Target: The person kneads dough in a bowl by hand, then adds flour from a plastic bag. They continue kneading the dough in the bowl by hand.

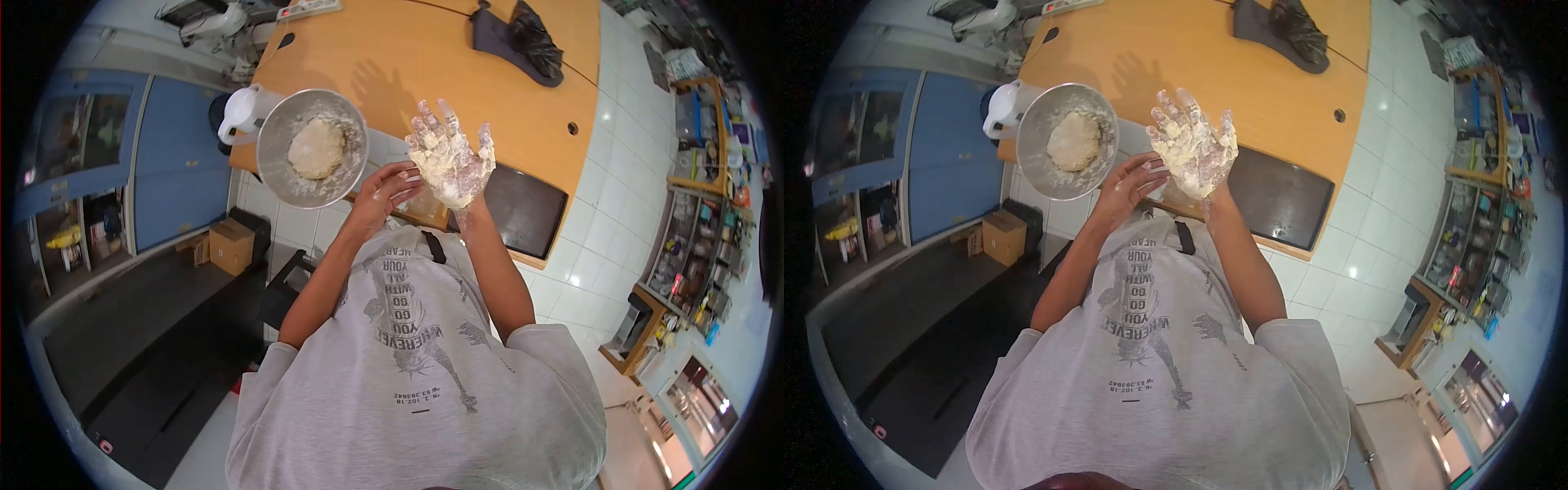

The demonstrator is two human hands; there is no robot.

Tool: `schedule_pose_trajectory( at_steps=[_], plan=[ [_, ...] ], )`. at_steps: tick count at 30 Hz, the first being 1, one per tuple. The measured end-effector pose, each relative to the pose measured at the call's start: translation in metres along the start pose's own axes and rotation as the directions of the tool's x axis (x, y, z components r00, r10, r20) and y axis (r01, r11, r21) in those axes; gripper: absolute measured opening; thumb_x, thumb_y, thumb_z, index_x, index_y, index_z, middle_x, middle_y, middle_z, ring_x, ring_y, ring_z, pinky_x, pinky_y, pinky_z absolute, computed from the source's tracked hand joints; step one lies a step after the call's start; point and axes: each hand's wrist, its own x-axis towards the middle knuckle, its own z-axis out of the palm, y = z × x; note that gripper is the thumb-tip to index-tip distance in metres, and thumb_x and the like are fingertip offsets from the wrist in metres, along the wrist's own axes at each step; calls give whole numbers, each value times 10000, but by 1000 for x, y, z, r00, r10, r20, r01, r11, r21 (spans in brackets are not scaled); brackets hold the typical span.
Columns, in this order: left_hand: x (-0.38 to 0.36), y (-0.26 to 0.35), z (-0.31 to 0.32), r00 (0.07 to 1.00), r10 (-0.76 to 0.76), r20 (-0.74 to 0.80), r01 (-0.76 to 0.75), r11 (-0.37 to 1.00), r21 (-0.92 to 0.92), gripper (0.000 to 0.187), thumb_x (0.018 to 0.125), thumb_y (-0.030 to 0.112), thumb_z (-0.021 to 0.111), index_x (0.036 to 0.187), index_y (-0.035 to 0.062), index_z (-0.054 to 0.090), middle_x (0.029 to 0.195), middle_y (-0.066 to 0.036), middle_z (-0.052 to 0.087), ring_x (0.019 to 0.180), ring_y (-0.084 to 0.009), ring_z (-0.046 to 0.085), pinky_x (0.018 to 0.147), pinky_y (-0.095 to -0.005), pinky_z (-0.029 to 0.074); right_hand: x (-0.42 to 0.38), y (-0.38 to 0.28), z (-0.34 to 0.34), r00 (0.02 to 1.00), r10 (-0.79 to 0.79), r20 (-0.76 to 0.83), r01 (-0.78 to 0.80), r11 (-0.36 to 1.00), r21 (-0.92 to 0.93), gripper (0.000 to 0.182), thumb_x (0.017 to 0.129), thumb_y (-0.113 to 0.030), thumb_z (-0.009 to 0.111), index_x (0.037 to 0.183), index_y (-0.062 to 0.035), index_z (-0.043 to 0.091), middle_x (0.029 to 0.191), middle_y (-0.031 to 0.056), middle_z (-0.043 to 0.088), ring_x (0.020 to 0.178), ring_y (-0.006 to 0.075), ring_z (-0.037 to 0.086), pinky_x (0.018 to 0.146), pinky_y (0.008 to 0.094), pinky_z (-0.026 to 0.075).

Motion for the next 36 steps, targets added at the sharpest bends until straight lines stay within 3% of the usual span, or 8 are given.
schedule_pose_trajectory(
  at_steps=[2, 5, 11, 19, 28, 30, 31, 36],
  plan=[
    [-10, -3, 15, 1000, -5, 0, 5, 961, -275, 342, 1027, 146, 565, 1310, -44, 539, 1260, -143, 618, 1184, -240, 625, 1078, -387, 510, 2, -4, 0, 999, 47, 2, -46, 998, -39, 795, 979, -660, 383, 1543, -100, 341, 1585, 168, 340, 1372, 316, 425, 1145, 515, 343],
    [-18, -7, 39, 999, 17, -52, -33, 946, -322, 339, 1021, 114, 561, 1310, -60, 531, 1248, -160, 620, 1185, -240, 625, 1074, -383, 513, -1, -12, 2, 997, 80, -7, -80, 984, -158, 819, 992, -681, 303, 1508, -49, 375, 1530, 189, 406, 1339, 317, 442, 1116, 488, 368],
    [-13, 2, 42, 981, -16, -195, -44, 953, -300, 384, 973, 84, 625, 1310, -72, 527, 1183, -152, 633, 1130, -227, 642, 1060, -365, 522, 14, -7, -1, 988, 139, 72, -83, 854, -513, 822, 1016, -671, 221, 1435, -2, 448, 1474, 199, 480, 1296, 338, 505, 1111, 477, 383],
    [-5, 31, 26, 975, -31, -221, -22, 972, -232, 402, 931, 92, 687, 1279, -41, 536, 1100, -133, 667, 1065, -199, 655, 1010, -337, 536, 21, 14, 5, 990, 136, -20, -130, 879, -460, 747, 1037, -631, 240, 1464, -46, 426, 1492, 167, 469, 1281, 355, 522, 1041, 464, 481],
    [3, 93, -136, 994, -80, -70, 74, 994, -78, 432, 963, 127, 652, 1337, -19, 493, 1187, -182, 663, 1102, -222, 656, 1012, -347, 528, 101, 144, -35, 994, -13, -105, -54, 793, -607, 761, 1013, -660, 288, 1496, -81, 391, 1476, 173, 484, 1260, 311, 565, 963, 422, 556],
    [8, 96, -150, 995, -96, -26, 96, 995, -11, 431, 977, 139, 635, 1348, -20, 483, 1218, -196, 656, 1124, -233, 653, 1018, -351, 525, 109, 154, -46, 967, -77, -244, -138, 647, -750, 713, 1026, -621, 301, 1488, -88, 408, 1436, 164, 514, 1192, 290, 606, 924, 391, 577],
    [9, 95, -157, 994, -105, -9, 104, 995, -7, 421, 987, 138, 619, 1351, -21, 479, 1248, -208, 642, 1135, -241, 651, 1017, -354, 526, 114, 161, -60, 980, -132, -148, -39, 603, -796, 671, 1033, -586, 330, 1477, -92, 425, 1383, 146, 547, 1115, 267, 633, 865, 379, 596],
    [11, 98, -191, 992, -110, 65, 112, 993, -33, 418, 999, 145, 604, 1371, 8, 471, 1318, -216, 601, 1143, -257, 649, 1016, -364, 527, 140, 183, -121, 940, -209, -268, -22, 750, -661, 631, 1004, -478, 511, 1477, -70, 421, 1413, 120, 536, 1252, 244, 558, 938, 383, 554]
  ],
)
